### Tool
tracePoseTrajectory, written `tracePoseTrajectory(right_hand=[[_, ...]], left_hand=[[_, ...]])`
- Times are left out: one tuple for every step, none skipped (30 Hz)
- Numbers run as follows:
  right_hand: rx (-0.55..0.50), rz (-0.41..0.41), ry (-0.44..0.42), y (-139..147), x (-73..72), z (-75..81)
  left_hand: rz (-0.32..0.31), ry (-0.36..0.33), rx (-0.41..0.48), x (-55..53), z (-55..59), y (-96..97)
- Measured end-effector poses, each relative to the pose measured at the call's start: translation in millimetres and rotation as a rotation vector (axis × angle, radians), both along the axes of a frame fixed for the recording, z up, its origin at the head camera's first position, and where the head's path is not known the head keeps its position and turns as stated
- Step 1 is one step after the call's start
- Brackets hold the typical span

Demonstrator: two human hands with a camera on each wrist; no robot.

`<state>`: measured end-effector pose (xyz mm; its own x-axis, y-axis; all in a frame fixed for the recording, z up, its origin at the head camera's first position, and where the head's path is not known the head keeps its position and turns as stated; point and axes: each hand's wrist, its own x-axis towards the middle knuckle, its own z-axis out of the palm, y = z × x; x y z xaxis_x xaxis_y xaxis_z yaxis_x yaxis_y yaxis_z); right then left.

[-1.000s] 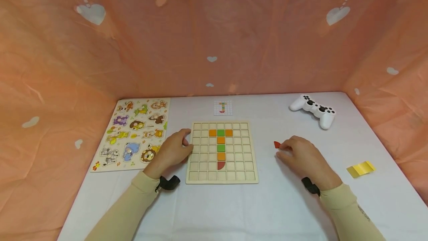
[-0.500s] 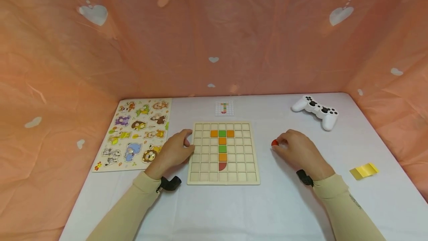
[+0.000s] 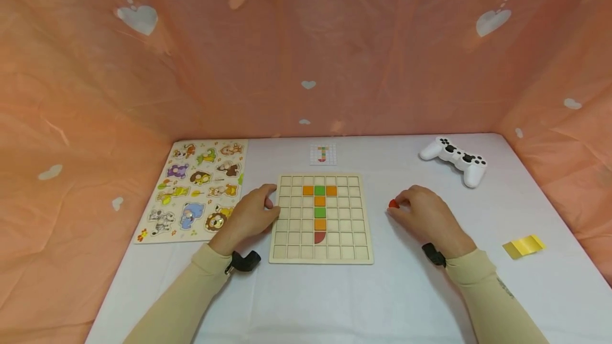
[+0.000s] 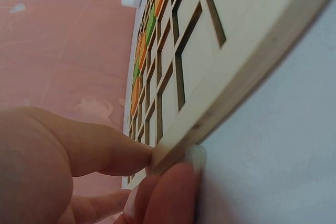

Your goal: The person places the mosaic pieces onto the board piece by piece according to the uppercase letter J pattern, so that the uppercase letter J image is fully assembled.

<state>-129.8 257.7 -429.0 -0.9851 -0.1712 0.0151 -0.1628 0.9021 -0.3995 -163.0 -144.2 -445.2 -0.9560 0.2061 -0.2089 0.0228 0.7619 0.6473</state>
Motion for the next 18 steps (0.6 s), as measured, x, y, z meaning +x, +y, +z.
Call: tracePoseTrajectory(right_hand=[[0.002, 0.004, 0.000, -1.4, -0.7, -0.3], [0.003, 0.005, -0.001, -2.6, -1.3, -0.4], [0.006, 0.005, 0.001, -3.5, -2.0, -0.5], [0.008, 0.005, 0.002, -4.2, -2.5, -0.5], [0.011, 0.005, 0.003, -4.5, -2.9, -0.7], [0.012, 0.004, 0.004, -4.6, -3.2, -1.0], [0.012, 0.003, 0.004, -4.6, -3.5, -1.2], [0.012, 0.002, 0.004, -4.6, -4.0, -1.6], [0.011, 0.003, 0.003, -4.6, -4.5, -1.9], [0.009, 0.004, 0.002, -4.4, -4.8, -2.0], [0.007, 0.004, 0.000, -4.3, -5.1, -2.0], [0.004, 0.005, -0.001, -4.2, -5.4, -2.1], [0.003, 0.007, -0.001, -4.1, -5.7, -2.3], [0.004, 0.008, 0.000, -4.2, -5.8, -2.4], [0.004, 0.010, 0.002, -4.2, -5.9, -2.6], [0.005, 0.012, 0.003, -4.4, -6.1, -2.9], [0.006, 0.013, 0.006, -4.7, -6.3, -3.3], [0.009, 0.014, 0.008, -5.1, -6.5, -3.7]], left_hand=[[0.004, -0.001, 0.000, 0.1, 0.1, 0.5], [0.004, -0.001, -0.001, 0.0, 0.1, 0.7], [0.004, -0.001, -0.002, 0.0, 0.2, 0.8], [0.002, -0.001, -0.001, -0.1, 0.0, 0.7], [0.002, -0.002, -0.001, -0.1, 0.0, 0.6], [0.001, -0.003, 0.000, -0.1, -0.1, 0.5], [-0.001, -0.002, 0.001, -0.1, 0.0, 0.3], [-0.001, 0.000, 0.000, -0.2, -0.2, 0.0], [-0.001, 0.003, -0.002, -0.2, -0.3, -0.3], [-0.003, 0.007, -0.004, -0.1, -0.4, -0.5], [-0.005, 0.010, -0.007, -0.1, -0.3, -0.5], [-0.008, 0.013, -0.009, 0.0, -0.2, -0.5], [-0.011, 0.018, -0.010, 0.0, 0.0, -0.6], [-0.013, 0.020, -0.012, 0.1, 0.1, -0.7], [-0.015, 0.021, -0.012, 0.1, 0.3, -0.7], [-0.019, 0.022, -0.011, 0.2, 0.5, -0.8], [-0.021, 0.022, -0.010, 0.2, 0.7, -1.0], [-0.022, 0.022, -0.009, 0.2, 0.7, -1.0]])
